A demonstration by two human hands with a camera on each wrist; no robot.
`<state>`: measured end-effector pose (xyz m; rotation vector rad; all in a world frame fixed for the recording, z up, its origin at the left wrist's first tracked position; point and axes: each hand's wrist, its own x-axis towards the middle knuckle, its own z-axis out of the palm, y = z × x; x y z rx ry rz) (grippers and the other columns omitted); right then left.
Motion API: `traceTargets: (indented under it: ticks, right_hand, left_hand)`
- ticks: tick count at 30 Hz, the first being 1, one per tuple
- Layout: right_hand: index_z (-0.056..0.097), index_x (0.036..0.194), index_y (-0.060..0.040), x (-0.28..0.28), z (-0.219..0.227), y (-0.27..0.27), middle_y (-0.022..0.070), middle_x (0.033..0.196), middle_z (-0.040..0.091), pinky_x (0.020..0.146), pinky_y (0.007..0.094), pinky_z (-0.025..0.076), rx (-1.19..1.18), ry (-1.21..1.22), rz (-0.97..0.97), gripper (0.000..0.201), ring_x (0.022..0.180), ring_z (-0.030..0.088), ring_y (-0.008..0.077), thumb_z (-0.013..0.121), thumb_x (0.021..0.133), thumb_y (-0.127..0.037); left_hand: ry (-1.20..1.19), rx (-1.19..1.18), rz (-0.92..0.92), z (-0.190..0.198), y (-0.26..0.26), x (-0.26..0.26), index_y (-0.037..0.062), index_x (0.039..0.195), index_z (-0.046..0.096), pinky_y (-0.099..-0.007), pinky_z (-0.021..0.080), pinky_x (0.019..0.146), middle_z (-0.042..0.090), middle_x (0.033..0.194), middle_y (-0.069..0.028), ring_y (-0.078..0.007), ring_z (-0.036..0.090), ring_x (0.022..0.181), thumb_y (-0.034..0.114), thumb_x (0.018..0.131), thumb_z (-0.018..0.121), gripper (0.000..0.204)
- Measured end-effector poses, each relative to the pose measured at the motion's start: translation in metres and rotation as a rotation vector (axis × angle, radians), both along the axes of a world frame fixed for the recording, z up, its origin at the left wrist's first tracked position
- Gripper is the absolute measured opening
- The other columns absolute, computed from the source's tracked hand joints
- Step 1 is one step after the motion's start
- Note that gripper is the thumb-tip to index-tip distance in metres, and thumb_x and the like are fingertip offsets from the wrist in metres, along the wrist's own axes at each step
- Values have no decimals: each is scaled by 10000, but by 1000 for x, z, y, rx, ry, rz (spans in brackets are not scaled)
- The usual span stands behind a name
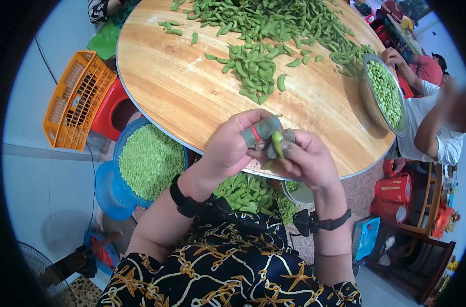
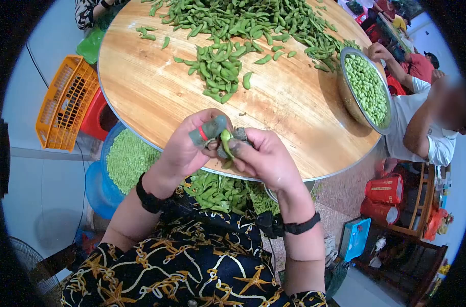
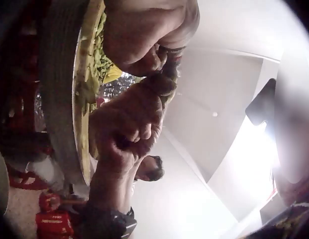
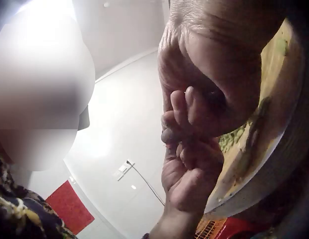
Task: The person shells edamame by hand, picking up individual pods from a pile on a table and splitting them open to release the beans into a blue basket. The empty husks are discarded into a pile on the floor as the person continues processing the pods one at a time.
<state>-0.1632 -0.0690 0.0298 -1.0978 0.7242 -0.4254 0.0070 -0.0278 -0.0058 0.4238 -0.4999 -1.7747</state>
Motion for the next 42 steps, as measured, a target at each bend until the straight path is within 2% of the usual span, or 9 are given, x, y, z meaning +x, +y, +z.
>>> traceTargets:
  ticks: [1,3,11,16,20,25,28,38,42]
  right_hand:
    - [569,787,-12,1,-1,1,-25,525,482,412,198,273,-4,-1,0,152,420,349,46,543,870,-137]
    - [551,731,3,3,-4,5,-29,538,498,426,230,314,-869,382,-121,129,443,384,77,564,827,-81]
    - [595,825,-6,-7,-1,-10,-65,565,478,423,199,298,-58,116,-76,168,467,379,35,557,870,-163]
    - [586,875,-36,-21,-9,0,81,613,581,464,295,428,-995,501,-133,163,501,561,187,642,790,-164]
    - [592,852,-41,-15,-15,13,140,664,607,518,373,475,-1280,761,-152,157,588,599,304,660,751,-140]
    - [611,803,-33,-16,-26,-2,81,583,585,473,309,431,-1224,604,-267,99,507,570,204,643,777,-123]
    - [615,816,-6,-20,-21,-2,-88,621,476,506,174,320,-458,270,-297,112,580,376,4,609,831,-118]
    - [607,823,0,-14,-3,9,-68,653,524,504,167,328,-168,168,-219,110,561,405,6,612,836,-109]
    - [605,816,-8,-7,-12,14,-11,599,546,478,207,375,-583,193,-304,95,523,467,48,630,812,-100]
  left_hand:
    - [-95,44,47,4,1,-2,34,937,559,-146,427,572,578,872,-33,-65,543,682,121,813,630,167]
    - [-266,-20,105,-2,-1,-5,37,938,556,-150,425,596,575,861,-9,-62,545,712,94,813,627,154]
    - [-473,-88,127,4,-3,-5,22,956,580,-165,409,603,577,803,8,-28,487,671,77,873,557,102]
    - [-459,29,245,6,-8,13,38,983,586,-160,366,540,572,777,16,-30,463,613,73,880,534,121]
    - [-650,29,24,17,-1,25,29,1020,603,-154,342,515,584,778,17,-12,438,587,64,875,503,180]
    - [-937,2,-29,32,5,22,2,1070,597,-146,369,556,609,830,6,-8,466,632,98,851,556,243]
    - [-752,38,51,16,6,15,-2,1074,588,-151,381,560,608,848,-10,-13,498,674,97,840,587,254]
    - [-196,151,-9,6,4,-10,21,1051,544,-157,345,547,558,811,-2,-35,444,627,38,861,505,196]
    - [-172,184,-6,8,7,-8,25,1060,520,-160,329,517,556,777,-25,-41,433,594,23,856,474,209]
